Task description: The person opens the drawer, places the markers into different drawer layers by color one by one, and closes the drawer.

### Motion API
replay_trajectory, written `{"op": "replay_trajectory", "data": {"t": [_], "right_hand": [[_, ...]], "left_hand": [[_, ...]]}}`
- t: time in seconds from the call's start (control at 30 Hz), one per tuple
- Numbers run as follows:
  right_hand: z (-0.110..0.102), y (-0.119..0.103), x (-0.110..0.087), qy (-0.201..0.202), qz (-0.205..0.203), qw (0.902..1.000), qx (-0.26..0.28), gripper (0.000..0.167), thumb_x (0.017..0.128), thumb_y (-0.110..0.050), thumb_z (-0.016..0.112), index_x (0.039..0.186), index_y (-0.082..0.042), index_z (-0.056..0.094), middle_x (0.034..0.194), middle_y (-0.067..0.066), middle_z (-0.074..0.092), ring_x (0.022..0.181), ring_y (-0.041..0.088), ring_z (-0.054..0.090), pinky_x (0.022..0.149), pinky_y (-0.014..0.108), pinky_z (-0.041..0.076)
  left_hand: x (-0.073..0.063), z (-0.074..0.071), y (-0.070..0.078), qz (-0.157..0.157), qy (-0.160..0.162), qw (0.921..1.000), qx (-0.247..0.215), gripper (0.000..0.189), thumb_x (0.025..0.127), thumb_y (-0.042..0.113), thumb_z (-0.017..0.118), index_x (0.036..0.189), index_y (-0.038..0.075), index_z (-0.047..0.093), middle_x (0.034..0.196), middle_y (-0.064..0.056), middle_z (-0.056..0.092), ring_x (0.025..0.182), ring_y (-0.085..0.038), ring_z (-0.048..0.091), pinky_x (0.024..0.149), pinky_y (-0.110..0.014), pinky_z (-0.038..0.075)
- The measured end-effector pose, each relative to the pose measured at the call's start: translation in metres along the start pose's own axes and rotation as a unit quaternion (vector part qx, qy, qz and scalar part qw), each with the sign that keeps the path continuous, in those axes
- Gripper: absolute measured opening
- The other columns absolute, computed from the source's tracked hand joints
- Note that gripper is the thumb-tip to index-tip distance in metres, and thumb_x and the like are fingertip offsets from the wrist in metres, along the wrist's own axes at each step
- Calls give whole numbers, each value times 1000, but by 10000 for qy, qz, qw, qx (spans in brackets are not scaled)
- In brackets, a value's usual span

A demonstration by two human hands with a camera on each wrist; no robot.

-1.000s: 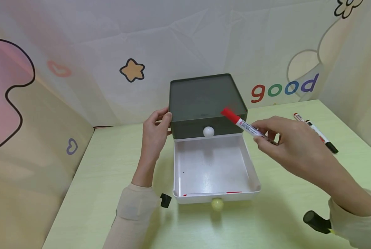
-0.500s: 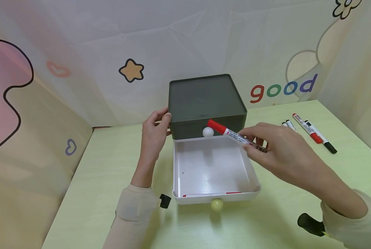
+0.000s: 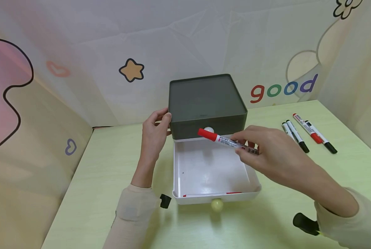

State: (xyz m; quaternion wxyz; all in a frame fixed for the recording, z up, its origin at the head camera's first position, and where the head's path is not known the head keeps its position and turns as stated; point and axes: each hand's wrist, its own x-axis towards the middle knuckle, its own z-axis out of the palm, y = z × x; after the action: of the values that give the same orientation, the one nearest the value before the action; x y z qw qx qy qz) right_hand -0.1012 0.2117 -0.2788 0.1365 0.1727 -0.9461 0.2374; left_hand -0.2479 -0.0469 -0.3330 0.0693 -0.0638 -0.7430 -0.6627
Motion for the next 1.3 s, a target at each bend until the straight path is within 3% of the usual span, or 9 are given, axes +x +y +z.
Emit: {"op": "replay_trajectory", "data": {"t": [0.3, 0.83, 1.3], "right_hand": [[7, -5, 3, -177, -66, 9997, 181, 28, 91, -8, 74, 119, -14, 78, 92, -6, 65, 76, 11, 55, 59, 27, 45], [24, -8, 6, -258, -553, 9981, 103, 25, 89, -4, 74, 111, -15, 78, 102, -7, 70, 82, 8, 59, 69, 30, 53], [40, -11, 7, -857, -525, 9949, 29, 25, 88, -6, 77, 111, -16, 79, 94, -9, 68, 77, 6, 57, 66, 27, 51]], "left_hand": [[-1, 0, 1, 9, 12, 10000, 47, 37, 103, 23, 58, 137, 12, 67, 115, -8, 66, 93, -25, 66, 84, -38, 61], [0, 1, -1, 18, 38, 10000, 60, 37, 104, 24, 59, 137, 12, 67, 115, -8, 66, 92, -26, 67, 86, -39, 62], [-1, 1, 0, 33, 40, 9999, 110, 37, 104, 24, 58, 138, 11, 67, 115, -9, 65, 93, -26, 67, 86, -40, 62]]}}
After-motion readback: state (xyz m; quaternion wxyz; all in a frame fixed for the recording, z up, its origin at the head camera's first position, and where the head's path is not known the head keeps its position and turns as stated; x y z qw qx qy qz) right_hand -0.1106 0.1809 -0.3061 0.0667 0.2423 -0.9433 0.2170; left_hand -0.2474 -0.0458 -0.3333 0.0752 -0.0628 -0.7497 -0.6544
